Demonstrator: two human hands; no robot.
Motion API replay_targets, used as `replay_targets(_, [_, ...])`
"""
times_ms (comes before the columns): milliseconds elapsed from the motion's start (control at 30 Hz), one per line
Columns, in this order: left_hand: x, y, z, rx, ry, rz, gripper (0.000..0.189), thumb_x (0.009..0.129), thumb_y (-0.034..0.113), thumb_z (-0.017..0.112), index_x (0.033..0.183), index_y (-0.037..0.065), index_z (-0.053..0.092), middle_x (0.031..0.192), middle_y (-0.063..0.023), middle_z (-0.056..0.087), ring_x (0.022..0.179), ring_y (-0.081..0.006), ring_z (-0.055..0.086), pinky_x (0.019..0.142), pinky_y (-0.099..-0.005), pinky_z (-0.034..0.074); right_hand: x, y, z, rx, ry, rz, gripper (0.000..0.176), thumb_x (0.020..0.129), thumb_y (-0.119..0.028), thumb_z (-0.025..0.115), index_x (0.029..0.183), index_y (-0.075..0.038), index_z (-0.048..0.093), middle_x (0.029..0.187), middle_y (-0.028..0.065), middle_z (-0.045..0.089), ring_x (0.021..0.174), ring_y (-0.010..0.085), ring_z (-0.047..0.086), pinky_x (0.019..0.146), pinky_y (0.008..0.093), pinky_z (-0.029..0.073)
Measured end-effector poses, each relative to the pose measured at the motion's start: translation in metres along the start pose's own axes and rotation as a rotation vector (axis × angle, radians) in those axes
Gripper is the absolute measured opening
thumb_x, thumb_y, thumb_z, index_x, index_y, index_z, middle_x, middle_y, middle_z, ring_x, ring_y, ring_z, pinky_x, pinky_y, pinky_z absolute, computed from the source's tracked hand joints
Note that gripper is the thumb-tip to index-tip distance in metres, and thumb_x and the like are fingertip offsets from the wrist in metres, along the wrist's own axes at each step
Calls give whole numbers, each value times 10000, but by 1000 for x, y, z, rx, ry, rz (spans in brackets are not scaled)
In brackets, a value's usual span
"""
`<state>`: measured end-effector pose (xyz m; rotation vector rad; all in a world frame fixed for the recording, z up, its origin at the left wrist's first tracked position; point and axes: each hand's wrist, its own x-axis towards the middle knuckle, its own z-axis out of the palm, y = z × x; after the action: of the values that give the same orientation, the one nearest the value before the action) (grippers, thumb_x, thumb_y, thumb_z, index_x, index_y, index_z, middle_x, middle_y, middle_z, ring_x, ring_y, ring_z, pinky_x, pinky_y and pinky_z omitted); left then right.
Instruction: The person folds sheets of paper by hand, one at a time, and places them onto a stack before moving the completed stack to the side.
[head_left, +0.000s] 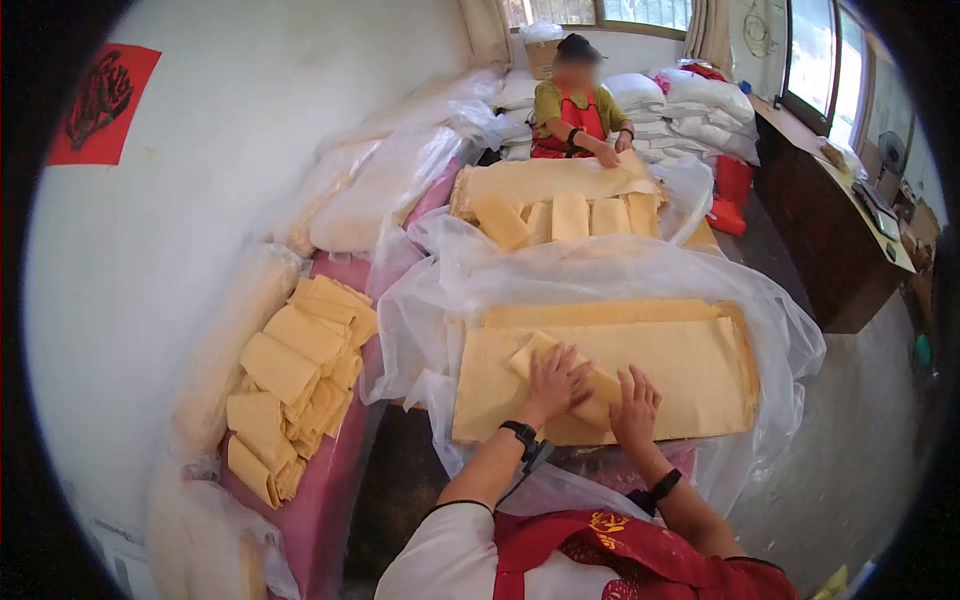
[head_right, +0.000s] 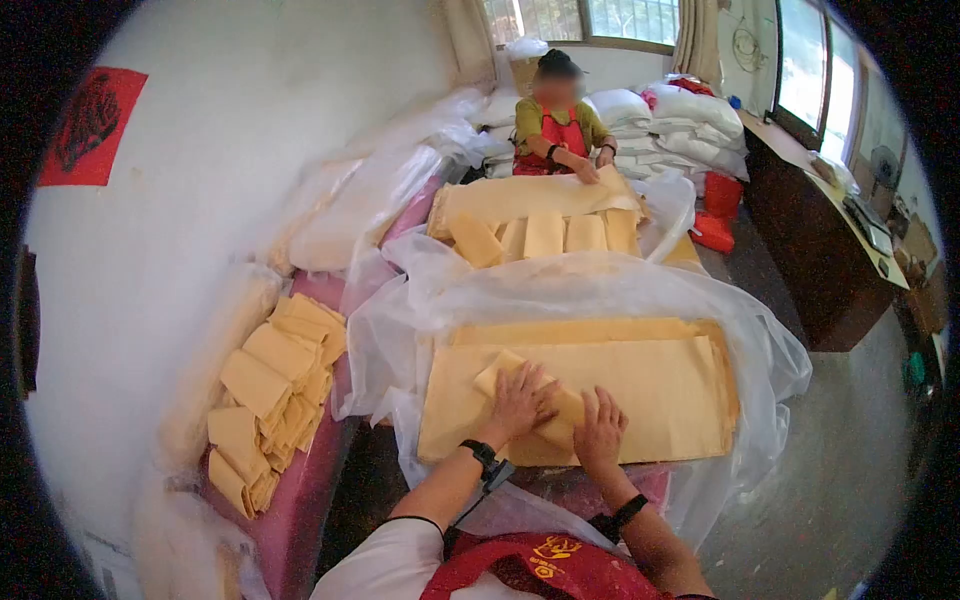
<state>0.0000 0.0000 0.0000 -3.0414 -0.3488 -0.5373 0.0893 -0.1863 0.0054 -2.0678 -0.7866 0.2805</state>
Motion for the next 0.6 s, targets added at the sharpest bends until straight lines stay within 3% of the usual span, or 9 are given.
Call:
replay_targets(67, [-3,8,-27,-123,-179,-34,648,876,586,489,1441,304,344,1531,-123,232,1427,-335,147,1063,-678,96,-18,-24,-12,-669,34,-552,658,792,-413,656,1324,-86,447,1435,164,373,1384,303,279,1106,580,148])
replay_targets(200, [20,-29,-2,-108,-112,-201,678,866,579,511,1439,250,358,1528,-135,230,1426,-332,153,1066,-676,111,-12,2,22,-661,-106,-626,662,743,-324,692,1314,-80,462,1433,151,389,1385,276,291,1105,549,179])
replay_targets(267, [22,-47,28,-136,18,-367,759,815,635,519,1429,208,391,1513,-148,271,1412,-329,201,1062,-675,115,-2,33,26,-894,-21,-720,620,771,-292,661,1317,-77,460,1440,138,380,1383,279,291,1094,551,202])
replay_targets(400, [0,-68,3,-107,18,-404,738,821,595,546,1396,145,439,1492,-164,312,1403,-349,220,1085,-636,124,11,25,-9,-663,-227,-556,344,872,-197,520,1190,-79,573,1240,107,585,1163,255,545,981,468,385])
replay_targets(467, [-26,-57,-32,-214,171,-28,523,847,433,574,1246,95,566,1350,-174,488,1306,-341,396,1068,-536,280,29,17,-30,-529,-258,-393,253,836,-114,536,1071,-80,622,1087,113,648,975,310,620,838,432,478])
replay_targets(500, [-39,-58,-34,-197,166,-52,523,847,433,574,1246,95,566,1350,-174,488,1306,-341,396,1068,-536,280,33,9,-40,-391,-264,-420,239,822,-88,548,1045,-85,633,1061,124,651,936,334,619,797,435,491])
replay_targets(533, [-53,-60,-33,-262,32,-66,418,839,354,579,1155,82,596,1241,-157,553,1213,-327,474,1011,-480,353,36,-5,-51,-250,-276,-443,229,808,-61,559,1019,-89,644,1035,134,655,897,359,617,756,437,504])
replay_targets(567, [-69,-60,-35,-337,-102,-84,314,831,275,585,1064,69,626,1131,-141,619,1120,-313,553,954,-424,425,32,-46,-65,-374,-322,-505,247,824,-38,557,1055,-73,636,1050,139,650,909,376,607,791,445,494])
replay_targets(600, [-87,-58,-57,-305,171,-172,203,806,160,558,982,76,616,992,-102,640,936,-298,616,819,-400,486,31,-62,-60,-300,-212,-590,236,845,-38,551,1065,-61,632,1053,143,648,914,357,615,798,434,496])
